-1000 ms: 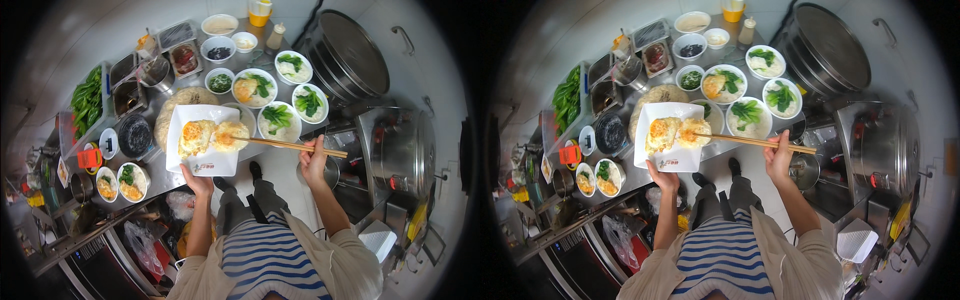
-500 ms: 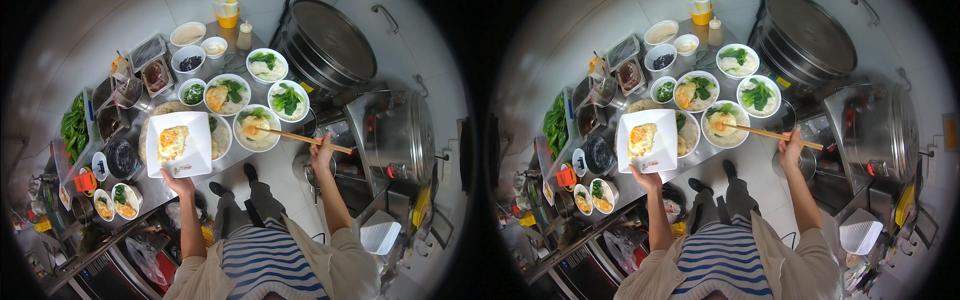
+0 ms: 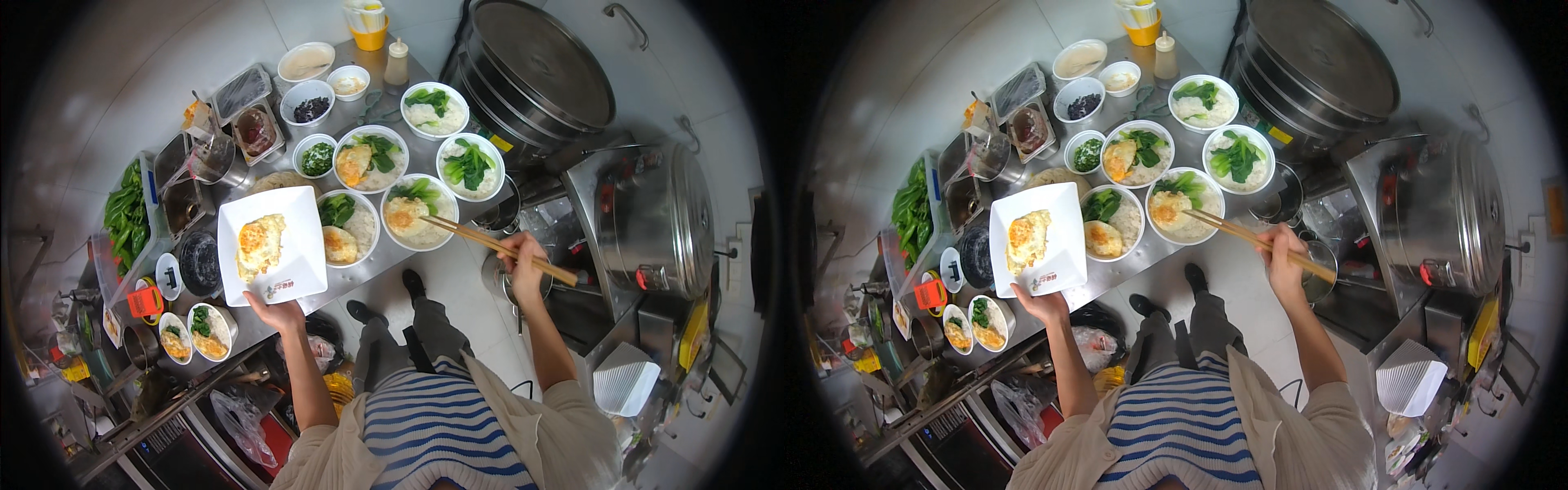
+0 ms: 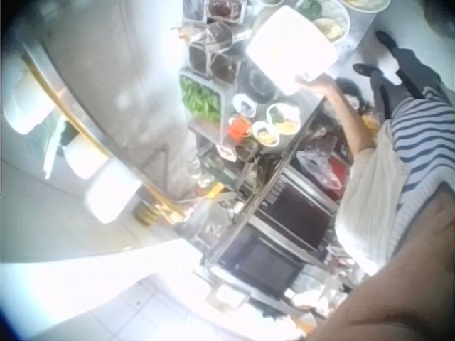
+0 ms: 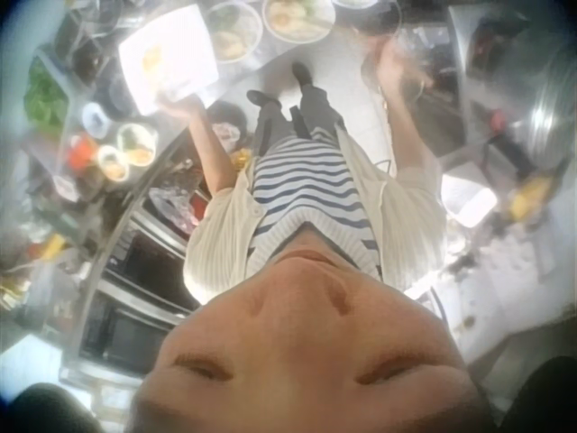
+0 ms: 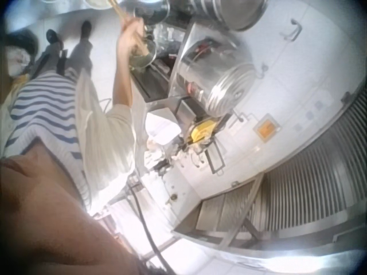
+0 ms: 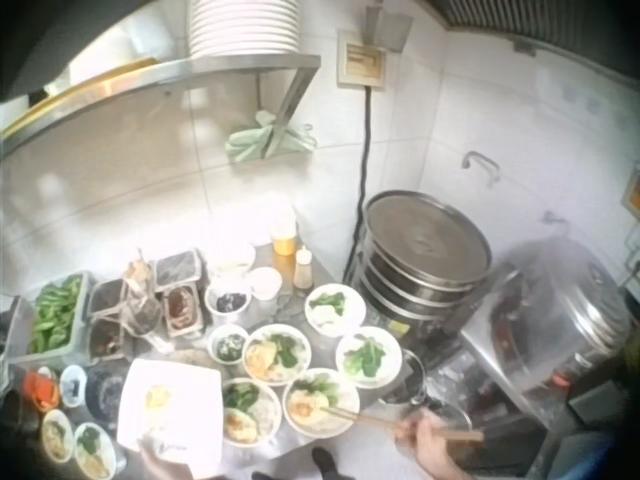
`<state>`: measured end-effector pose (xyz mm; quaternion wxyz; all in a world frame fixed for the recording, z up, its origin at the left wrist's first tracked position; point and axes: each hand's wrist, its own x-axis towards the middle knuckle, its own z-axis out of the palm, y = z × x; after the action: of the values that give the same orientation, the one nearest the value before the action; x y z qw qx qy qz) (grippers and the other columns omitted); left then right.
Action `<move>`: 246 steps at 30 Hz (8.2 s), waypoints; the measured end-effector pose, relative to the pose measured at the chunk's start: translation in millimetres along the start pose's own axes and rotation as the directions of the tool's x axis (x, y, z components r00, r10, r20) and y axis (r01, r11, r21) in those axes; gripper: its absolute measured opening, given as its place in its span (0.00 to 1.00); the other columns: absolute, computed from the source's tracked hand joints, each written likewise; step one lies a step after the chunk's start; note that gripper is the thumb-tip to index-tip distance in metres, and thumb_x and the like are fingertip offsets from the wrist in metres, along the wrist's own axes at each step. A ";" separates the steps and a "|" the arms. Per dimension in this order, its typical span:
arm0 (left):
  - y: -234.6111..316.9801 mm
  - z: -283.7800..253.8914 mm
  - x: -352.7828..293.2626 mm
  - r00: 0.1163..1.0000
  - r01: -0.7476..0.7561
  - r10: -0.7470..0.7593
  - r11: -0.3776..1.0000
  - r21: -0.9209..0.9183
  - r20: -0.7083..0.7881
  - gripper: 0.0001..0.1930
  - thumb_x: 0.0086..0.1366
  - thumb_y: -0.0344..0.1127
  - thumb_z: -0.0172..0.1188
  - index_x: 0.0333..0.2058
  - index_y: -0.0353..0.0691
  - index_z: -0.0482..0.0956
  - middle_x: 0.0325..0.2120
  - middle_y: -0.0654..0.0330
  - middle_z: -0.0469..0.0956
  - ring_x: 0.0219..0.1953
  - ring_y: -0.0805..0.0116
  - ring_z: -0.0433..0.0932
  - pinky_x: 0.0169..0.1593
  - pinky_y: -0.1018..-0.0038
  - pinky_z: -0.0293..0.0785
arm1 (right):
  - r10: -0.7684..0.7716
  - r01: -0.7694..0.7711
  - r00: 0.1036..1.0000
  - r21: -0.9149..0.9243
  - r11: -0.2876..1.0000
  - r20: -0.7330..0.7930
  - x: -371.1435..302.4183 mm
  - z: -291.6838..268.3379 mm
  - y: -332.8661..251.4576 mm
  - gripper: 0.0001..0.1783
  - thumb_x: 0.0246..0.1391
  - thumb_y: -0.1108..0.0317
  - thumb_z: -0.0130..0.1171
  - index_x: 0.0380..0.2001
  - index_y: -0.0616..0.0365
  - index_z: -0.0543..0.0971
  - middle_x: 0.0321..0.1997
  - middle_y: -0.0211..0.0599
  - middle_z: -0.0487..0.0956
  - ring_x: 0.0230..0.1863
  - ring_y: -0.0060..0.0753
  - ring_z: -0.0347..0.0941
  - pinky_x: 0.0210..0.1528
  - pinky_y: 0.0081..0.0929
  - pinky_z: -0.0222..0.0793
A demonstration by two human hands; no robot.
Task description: The person uses chopsticks to transfer blanched greens from a pot into multiple bowls of noodles. Then they add fried egg pieces from a plate into the bowls. The person hands a finished bowl to a coworker.
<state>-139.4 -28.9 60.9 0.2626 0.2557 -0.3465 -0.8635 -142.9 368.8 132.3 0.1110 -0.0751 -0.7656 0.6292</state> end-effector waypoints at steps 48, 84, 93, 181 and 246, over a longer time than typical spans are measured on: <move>-41.9 67.9 -54.4 0.831 0.454 -0.464 0.884 0.109 0.306 0.30 0.70 0.53 0.38 0.61 0.38 0.55 0.58 0.54 0.63 0.59 0.57 0.63 0.62 0.61 0.57 | 0.124 -0.195 0.981 0.684 0.703 0.152 -2.1 75.0 6.0 0.27 0.64 0.43 0.34 0.31 0.57 0.69 0.24 0.40 0.75 0.16 0.24 0.65 0.15 0.20 0.59; -95.7 95.6 -21.0 0.853 0.410 -0.475 0.866 0.286 0.215 0.29 0.69 0.54 0.40 0.61 0.41 0.58 0.57 0.58 0.64 0.60 0.61 0.63 0.62 0.64 0.58 | 0.392 -0.149 0.870 0.599 0.787 -0.299 156.9 -128.1 129.6 0.24 0.61 0.46 0.48 0.24 0.57 0.70 0.12 0.33 0.67 0.07 0.16 0.49 0.10 0.15 0.43; -80.4 93.3 -24.4 0.872 0.389 -0.436 0.893 0.226 0.221 0.28 0.70 0.53 0.40 0.61 0.40 0.58 0.57 0.58 0.64 0.59 0.61 0.63 0.62 0.64 0.57 | 0.386 -0.377 0.921 0.389 0.841 0.057 228.1 -145.1 99.5 0.28 0.61 0.42 0.45 0.26 0.59 0.71 0.15 0.35 0.68 0.08 0.15 0.49 0.10 0.14 0.41; 722.6 -1298.0 -1302.2 -0.107 -0.988 0.438 0.052 0.144 -0.893 0.29 0.70 0.54 0.36 0.61 0.40 0.58 0.59 0.59 0.63 0.60 0.58 0.63 0.62 0.60 0.59 | -0.404 0.294 -0.782 0.853 0.431 0.474 -1791.3 314.9 -167.3 0.17 0.56 0.58 0.55 0.21 0.59 0.69 0.21 0.45 0.73 0.25 0.55 0.70 0.26 0.44 0.63; 1095.2 -1924.6 -1236.4 -0.427 -0.825 -0.203 0.485 0.288 -0.881 0.20 0.64 0.32 0.49 0.54 0.36 0.63 0.50 0.55 0.68 0.52 0.63 0.68 0.58 0.67 0.61 | 0.154 0.549 -0.818 0.672 0.497 0.555 -2224.9 729.4 -285.1 0.15 0.55 0.58 0.55 0.22 0.56 0.73 0.22 0.42 0.75 0.27 0.53 0.72 0.28 0.43 0.67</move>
<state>2267.4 -823.7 -26.5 0.7826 0.5388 0.2526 -0.1825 1816.2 -944.5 109.7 -0.3464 0.8361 -0.4253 -0.0117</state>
